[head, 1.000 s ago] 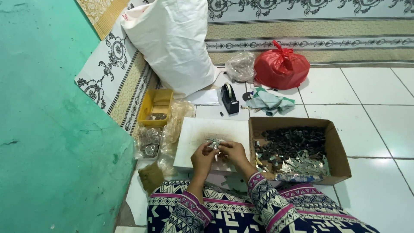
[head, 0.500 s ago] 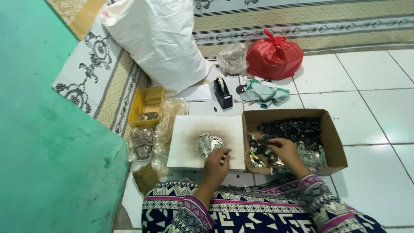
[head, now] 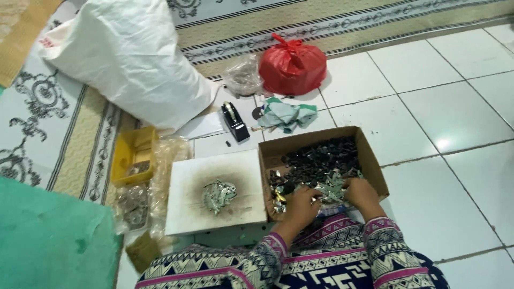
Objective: Sorting and placing small metal components into plastic bags for packaging.
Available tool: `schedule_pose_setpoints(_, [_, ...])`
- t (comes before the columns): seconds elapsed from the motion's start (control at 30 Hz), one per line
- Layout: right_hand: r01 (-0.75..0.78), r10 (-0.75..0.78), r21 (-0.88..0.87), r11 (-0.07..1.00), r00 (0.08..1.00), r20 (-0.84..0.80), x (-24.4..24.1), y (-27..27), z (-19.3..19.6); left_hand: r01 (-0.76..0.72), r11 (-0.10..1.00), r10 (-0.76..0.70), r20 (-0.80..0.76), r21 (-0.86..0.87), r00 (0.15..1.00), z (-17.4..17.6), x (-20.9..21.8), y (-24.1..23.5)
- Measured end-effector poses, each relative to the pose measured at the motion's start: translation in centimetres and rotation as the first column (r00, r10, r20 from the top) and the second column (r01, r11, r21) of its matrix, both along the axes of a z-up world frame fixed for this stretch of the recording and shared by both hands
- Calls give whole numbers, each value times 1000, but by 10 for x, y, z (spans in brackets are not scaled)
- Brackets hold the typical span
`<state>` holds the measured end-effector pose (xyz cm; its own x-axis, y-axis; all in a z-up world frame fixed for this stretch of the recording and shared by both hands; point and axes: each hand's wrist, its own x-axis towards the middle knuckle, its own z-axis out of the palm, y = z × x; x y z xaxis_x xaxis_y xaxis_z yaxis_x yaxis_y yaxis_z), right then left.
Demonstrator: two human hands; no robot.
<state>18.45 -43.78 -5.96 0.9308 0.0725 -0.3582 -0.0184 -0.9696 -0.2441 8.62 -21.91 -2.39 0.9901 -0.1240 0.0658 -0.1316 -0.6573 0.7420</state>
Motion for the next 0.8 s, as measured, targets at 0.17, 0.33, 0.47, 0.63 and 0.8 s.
schedule_pose_setpoints(0.17, [-22, 22, -47, 999, 1000, 8, -5, 24, 41, -64, 996, 43, -269, -68, 962, -57, 45, -63])
schedule_pose_setpoints(0.33, [-69, 67, -12, 998, 991, -118, -3, 27, 45, 15, 1000, -13, -394, 1, 919, -64, 65, -78])
schedule_pose_setpoints(0.47, [-133, 126, -37, 990, 981, -148, -1, 29, 42, 7, 995, 44, -509, 98, 859, -10, 60, -76])
schedule_pose_setpoints(0.63, [-168, 150, -101, 981, 975, -162, 2, 31, 28, -40, 990, 108, -524, 138, 845, -1, 54, -76])
schedule_pose_setpoints(0.8, [-160, 143, -131, 978, 981, -130, 13, 18, -13, -127, 986, 166, -513, 112, 842, -56, 57, -81])
